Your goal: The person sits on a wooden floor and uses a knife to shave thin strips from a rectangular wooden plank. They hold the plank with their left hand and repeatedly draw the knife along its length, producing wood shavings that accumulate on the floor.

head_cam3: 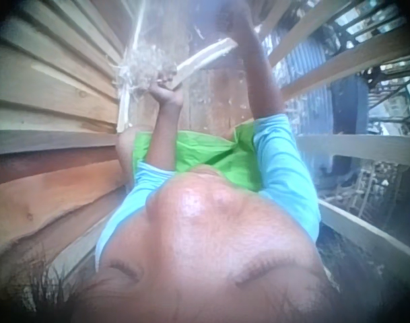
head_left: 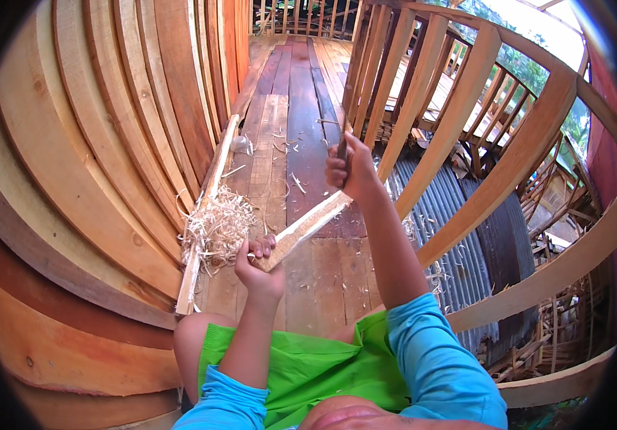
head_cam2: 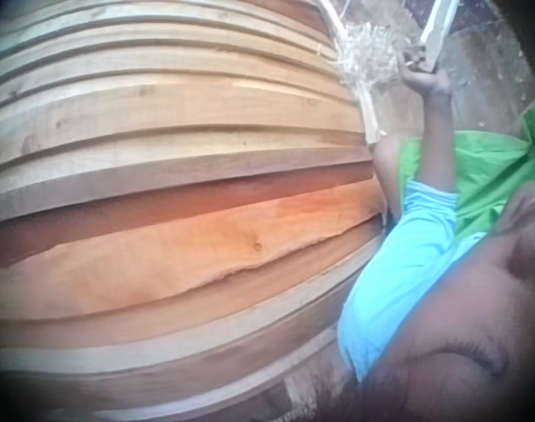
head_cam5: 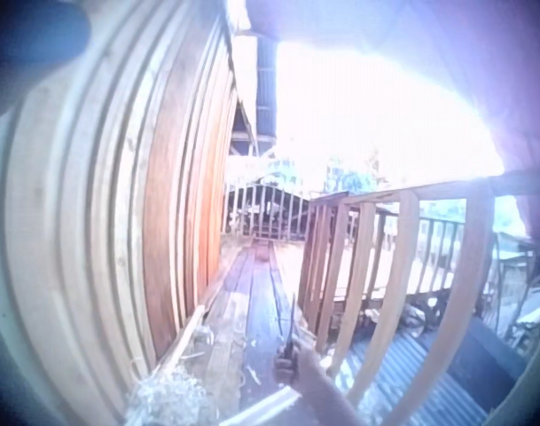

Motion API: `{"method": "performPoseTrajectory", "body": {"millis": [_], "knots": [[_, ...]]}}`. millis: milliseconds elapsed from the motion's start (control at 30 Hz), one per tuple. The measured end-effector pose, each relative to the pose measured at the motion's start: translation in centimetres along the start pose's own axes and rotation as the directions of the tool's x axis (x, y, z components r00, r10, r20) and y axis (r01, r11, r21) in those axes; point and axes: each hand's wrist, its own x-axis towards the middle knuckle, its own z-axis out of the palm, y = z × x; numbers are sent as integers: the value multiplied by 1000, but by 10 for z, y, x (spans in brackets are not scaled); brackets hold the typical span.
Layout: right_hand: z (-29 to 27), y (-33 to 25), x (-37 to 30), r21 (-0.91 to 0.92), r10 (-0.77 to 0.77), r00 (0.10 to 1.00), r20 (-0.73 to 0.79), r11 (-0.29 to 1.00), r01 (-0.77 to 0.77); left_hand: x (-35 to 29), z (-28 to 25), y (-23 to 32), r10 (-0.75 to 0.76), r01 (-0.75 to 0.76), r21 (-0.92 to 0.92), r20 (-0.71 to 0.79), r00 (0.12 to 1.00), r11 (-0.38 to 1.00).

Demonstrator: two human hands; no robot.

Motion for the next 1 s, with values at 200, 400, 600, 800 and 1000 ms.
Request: {"method": "performPoseTrajectory", "body": {"millis": [200,400,600,800,1000], "knots": [[-28,-8,21,248,-236,970,51,944,217,-1,-3,-4,-8,8,8,-4,1000,1000],[-57,11,18,300,-425,905,-21,861,411,0,1,1,-8,8,-6,-23,1000,1000],[-72,28,-8,94,-301,952,-55,948,305,1,1,1,-15,15,-3,-34,999,1000],[-68,57,-32,14,-177,967,-183,983,183,6,-4,1,0,0,-39,6,1000,999],[-114,95,-39,-201,-274,894,-355,956,213,9,2,-3,7,-10,-76,-39,999,997]]}}
